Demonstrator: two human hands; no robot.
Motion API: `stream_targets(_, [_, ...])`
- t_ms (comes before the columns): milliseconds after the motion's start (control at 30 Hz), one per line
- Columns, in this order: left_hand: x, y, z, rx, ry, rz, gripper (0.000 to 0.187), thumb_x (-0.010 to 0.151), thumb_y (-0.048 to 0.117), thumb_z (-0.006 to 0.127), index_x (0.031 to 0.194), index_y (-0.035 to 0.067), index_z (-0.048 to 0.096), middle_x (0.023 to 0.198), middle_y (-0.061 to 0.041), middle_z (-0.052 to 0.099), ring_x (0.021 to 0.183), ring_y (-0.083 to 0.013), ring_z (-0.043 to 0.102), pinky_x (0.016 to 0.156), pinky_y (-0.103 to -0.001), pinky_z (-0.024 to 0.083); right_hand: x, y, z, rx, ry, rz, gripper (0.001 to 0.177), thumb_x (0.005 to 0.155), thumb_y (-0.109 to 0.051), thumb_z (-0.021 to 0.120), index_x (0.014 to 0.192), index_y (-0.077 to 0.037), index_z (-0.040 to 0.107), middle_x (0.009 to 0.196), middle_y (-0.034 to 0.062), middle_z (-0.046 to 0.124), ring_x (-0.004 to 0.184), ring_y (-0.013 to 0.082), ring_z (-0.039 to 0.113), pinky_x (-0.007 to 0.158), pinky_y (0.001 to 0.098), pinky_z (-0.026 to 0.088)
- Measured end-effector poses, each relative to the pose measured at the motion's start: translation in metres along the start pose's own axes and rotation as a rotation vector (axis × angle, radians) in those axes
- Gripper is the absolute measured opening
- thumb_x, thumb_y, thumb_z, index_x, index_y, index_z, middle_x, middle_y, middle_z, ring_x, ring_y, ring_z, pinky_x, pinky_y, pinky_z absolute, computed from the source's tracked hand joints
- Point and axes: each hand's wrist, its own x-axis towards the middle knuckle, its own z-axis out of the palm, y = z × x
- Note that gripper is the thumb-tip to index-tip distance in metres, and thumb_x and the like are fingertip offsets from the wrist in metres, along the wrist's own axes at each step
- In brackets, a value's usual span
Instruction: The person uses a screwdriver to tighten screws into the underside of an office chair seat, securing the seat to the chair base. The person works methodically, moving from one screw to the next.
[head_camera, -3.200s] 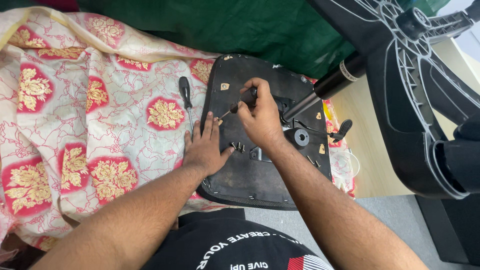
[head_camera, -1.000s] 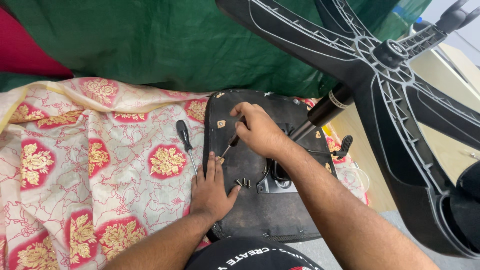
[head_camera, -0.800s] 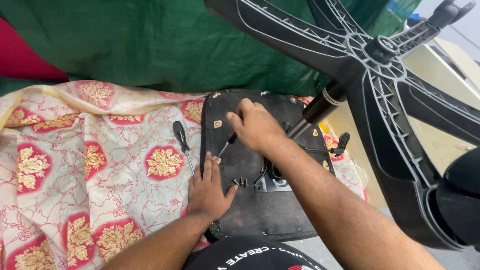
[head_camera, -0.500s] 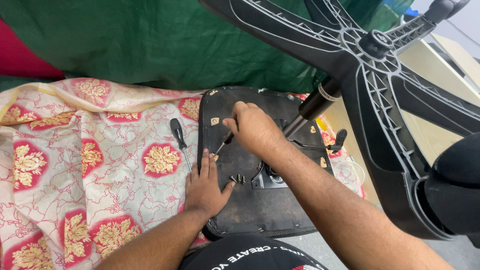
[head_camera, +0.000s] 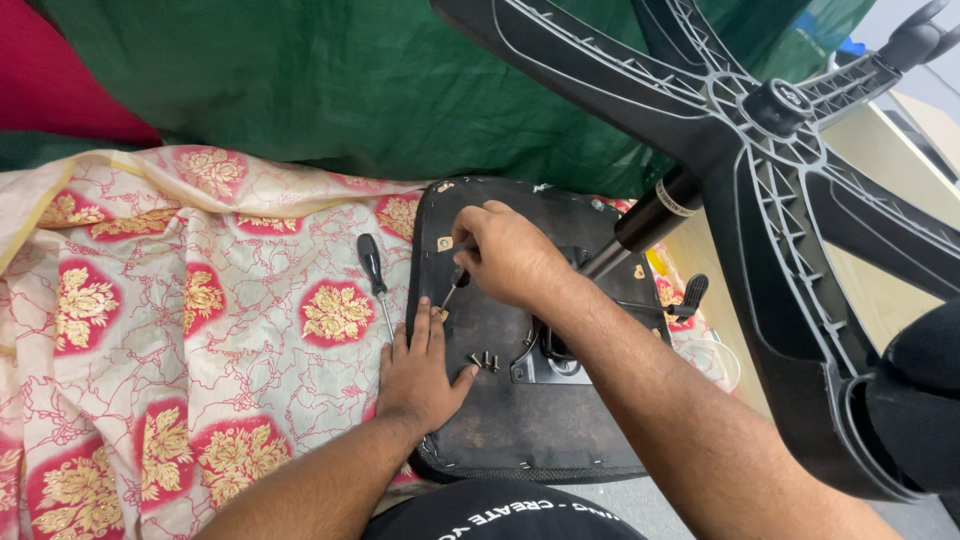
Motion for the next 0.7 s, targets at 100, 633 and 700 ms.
stream_targets(100, [0.0, 0.001, -0.004, 0.014, -0.061, -0.013, 0.1, 0.094, 0.064, 0.053, 0.161, 0.006, 0.008, 0.171, -0.01, -0.006, 0.15, -0.0405, 0.022, 0.121, -0.055, 0.023, 0.002, 0.003, -0.001, 0.068, -0.017, -0.052, 0.036, 0.081, -0.011, 0.076, 0.113, -0.006, 0.061, 0.111, 0.0144, 0.063, 0.1, 0.031, 0.068, 0.085, 0.0411, 0.057])
stream_targets(633, [-0.001, 0.0, -0.008, -0.014, -0.047, 0.003, 0.101, 0.093, 0.061, 0.057, 0.16, 0.004, 0.009, 0.171, -0.012, -0.005, 0.151, -0.0415, 0.02, 0.121, -0.056, 0.024, 0.001, 0.003, 0.011, 0.273, 0.08, 0.027, 0.033, 0.082, -0.008, 0.066, 0.113, -0.003, 0.054, 0.108, 0.0214, 0.065, 0.103, 0.0363, 0.067, 0.086, 0.0462, 0.054])
stream_targets(700, [-0.001, 0.001, -0.007, -0.01, -0.037, 0.01, 0.101, 0.093, 0.061, 0.057, 0.161, 0.004, 0.009, 0.171, -0.012, -0.004, 0.151, -0.0419, 0.02, 0.12, -0.057, 0.025, 0.0, 0.005, 0.009, 0.359, -0.004, 0.134, 0.038, 0.078, -0.006, 0.064, 0.113, -0.003, 0.052, 0.106, 0.0219, 0.067, 0.1, 0.0358, 0.07, 0.084, 0.0457, 0.057])
